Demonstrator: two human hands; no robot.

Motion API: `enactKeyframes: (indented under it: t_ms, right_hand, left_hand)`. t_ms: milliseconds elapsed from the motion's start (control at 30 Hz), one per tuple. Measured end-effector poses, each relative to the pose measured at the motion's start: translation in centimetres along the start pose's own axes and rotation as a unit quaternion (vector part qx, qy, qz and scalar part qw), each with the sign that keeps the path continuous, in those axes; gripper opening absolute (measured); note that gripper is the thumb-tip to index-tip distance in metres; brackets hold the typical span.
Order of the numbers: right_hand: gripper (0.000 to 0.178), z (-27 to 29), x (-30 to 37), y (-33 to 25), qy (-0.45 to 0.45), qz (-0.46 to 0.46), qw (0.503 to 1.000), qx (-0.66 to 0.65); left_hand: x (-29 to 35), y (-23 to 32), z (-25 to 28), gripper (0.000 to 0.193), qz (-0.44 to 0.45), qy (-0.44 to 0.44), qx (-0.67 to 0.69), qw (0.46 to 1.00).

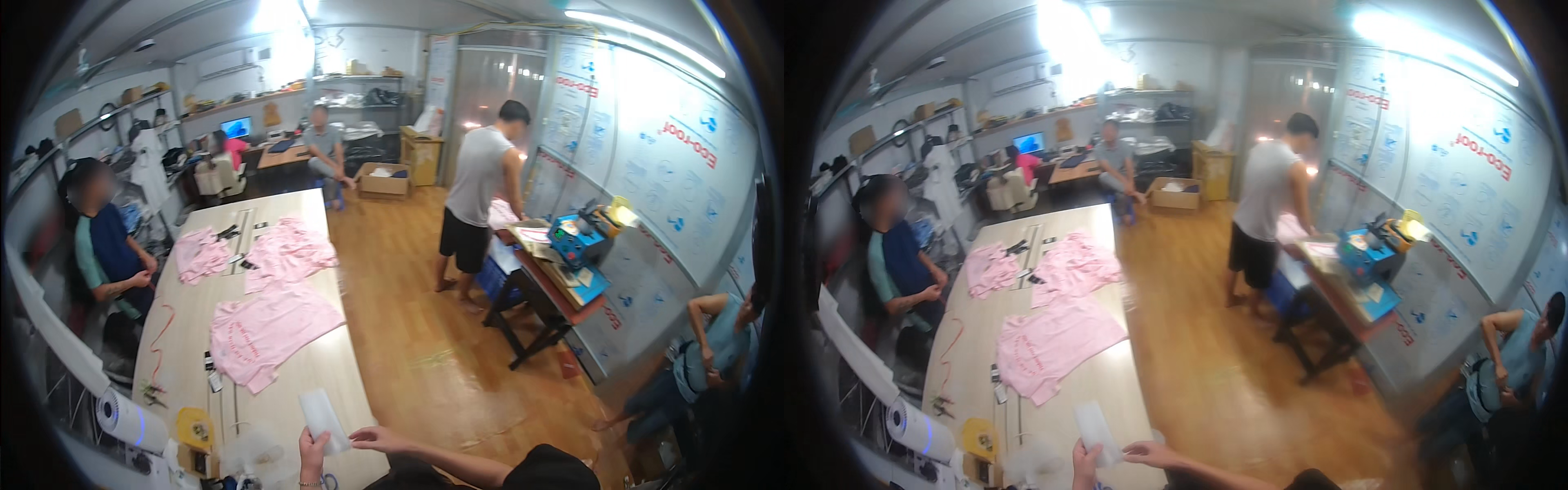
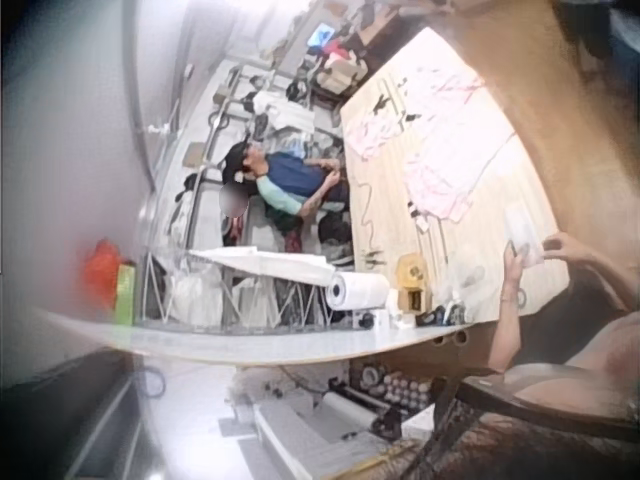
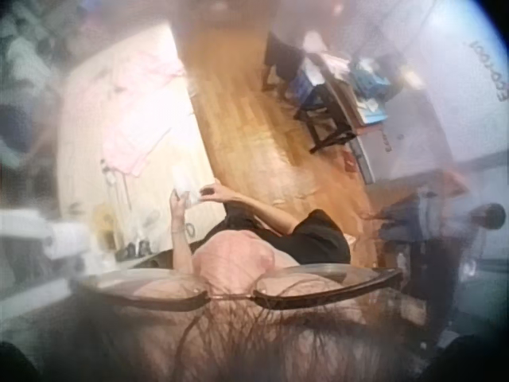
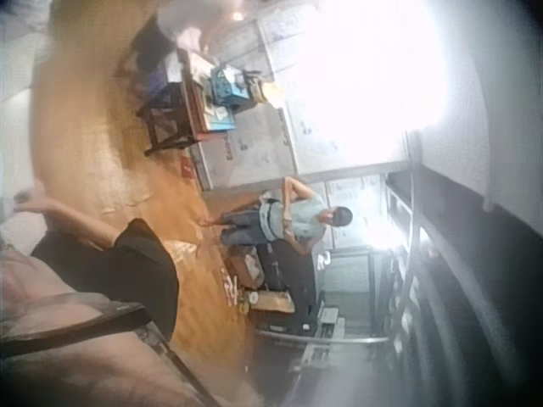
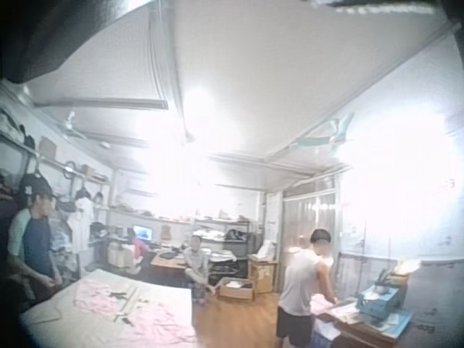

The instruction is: The person cuts a translucent sheet from a roll using scissors, then folds and handles the cut piece. The person repeats this cutting and folding process multiple times at a work table.

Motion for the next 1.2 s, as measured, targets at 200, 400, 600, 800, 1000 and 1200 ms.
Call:
enactKeyframes:
  t_ms: [200, 400, 600, 800, 1000, 1200]
  right_hand:
    - [0.067, 2.8, 0.2, -1.4, 0.016, -0.017, 1.000, 0.016]
    - [0.059, 5.0, 0.8, -0.8, 0.052, -0.025, 0.998, -0.017]
    - [0.077, 5.9, 0.5, -2.1, 0.090, -0.039, 0.994, -0.042]
    - [0.084, 7.1, 1.0, -6.5, 0.173, -0.028, 0.969, -0.173]
    - [0.056, 8.3, 1.1, -4.4, 0.145, -0.021, 0.981, -0.126]
    - [0.049, 7.4, 2.3, -3.5, 0.135, -0.016, 0.984, -0.119]
  left_hand:
    - [-0.3, 5.0, 12.1, 0.044, -0.065, 0.287, 0.220, 0.930]
    - [1.0, 1.6, 23.3, 0.047, -0.068, 0.440, 0.381, 0.811]
    - [-1.8, 1.7, 14.0, 0.042, -0.061, 0.328, 0.199, 0.922]
    - [-0.2, 1.4, -6.7, 0.036, 0.046, -0.069, 0.031, 0.996]
    - [3.4, -6.5, -13.2, 0.039, 0.117, -0.210, -0.032, 0.970]
    - [4.0, -9.9, -12.0, 0.043, 0.118, -0.218, -0.061, 0.967]
Point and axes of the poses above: each hand's wrist, its own x-axis away from the middle knuckle, its own z-axis out of the back of the hand, y = z × x, the point moved 10 cm from there along -x, towards the middle knuckle, and after that the axes turned 3 degrees about y, right-handed, at the moved point
